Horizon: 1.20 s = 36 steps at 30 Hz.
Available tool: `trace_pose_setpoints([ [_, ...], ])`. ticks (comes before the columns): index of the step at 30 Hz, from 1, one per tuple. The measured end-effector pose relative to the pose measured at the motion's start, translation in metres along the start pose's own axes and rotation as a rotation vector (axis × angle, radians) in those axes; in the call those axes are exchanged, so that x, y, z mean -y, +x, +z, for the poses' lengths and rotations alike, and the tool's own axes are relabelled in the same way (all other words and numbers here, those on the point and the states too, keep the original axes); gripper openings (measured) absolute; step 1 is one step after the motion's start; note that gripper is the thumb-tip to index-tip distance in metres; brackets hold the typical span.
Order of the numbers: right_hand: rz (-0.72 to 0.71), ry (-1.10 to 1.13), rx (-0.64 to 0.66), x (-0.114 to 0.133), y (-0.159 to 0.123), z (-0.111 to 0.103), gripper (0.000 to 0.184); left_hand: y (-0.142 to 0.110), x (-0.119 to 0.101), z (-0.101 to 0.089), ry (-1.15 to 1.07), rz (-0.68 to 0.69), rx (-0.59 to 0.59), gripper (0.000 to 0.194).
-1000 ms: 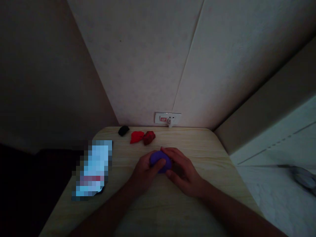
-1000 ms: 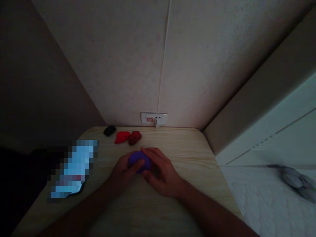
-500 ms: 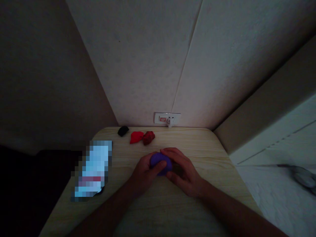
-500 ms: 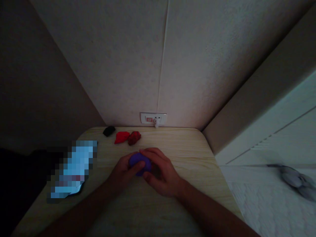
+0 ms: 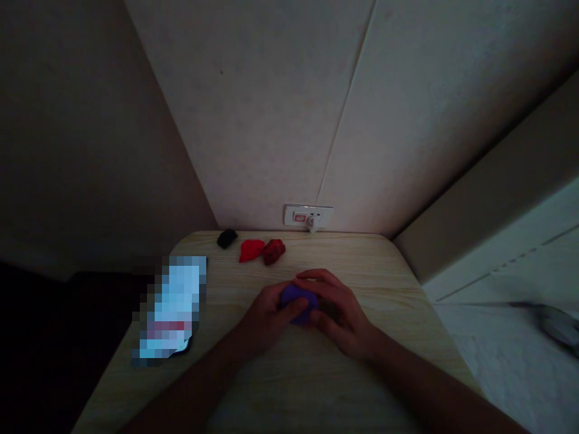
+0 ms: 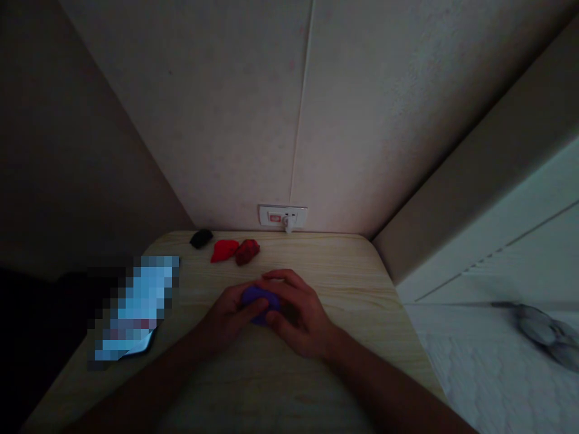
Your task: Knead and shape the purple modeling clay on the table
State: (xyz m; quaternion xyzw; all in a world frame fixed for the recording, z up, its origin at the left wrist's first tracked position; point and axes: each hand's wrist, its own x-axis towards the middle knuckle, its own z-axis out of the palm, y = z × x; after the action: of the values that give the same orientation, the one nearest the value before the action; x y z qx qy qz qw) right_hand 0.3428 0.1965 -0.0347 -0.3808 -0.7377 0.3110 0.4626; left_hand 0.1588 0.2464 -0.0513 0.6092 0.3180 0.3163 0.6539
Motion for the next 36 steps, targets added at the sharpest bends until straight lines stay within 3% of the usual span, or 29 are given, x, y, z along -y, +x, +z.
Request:
trace_pose_setpoints([
  [14, 0.002, 0.034, -0.022, 0.002, -0.0011, -0.0019, 0.038, -0.0033, 0.0035, 0.0012, -0.117, -0.129, 0.072, 0.037],
  [21, 0.001, 0.114, 0.014, 0.0032, -0.0018, 0.0006, 0.044, -0.0028, 0.0031, 0.0011, -0.154, -0.103, 0.094, 0.043],
  [29, -0.019, 0.053, 0.016, 0.0029, -0.0026, 0.0017, 0.049, -0.0012, 0.0028, -0.0025, 0.024, 0.012, -0.009, 0.04],
  [36, -0.044, 0.057, 0.017, 0.0042, -0.0007, 0.0004, 0.043, -0.0019, 0.0006, -0.0014, -0.045, -0.032, 0.017, 0.036],
])
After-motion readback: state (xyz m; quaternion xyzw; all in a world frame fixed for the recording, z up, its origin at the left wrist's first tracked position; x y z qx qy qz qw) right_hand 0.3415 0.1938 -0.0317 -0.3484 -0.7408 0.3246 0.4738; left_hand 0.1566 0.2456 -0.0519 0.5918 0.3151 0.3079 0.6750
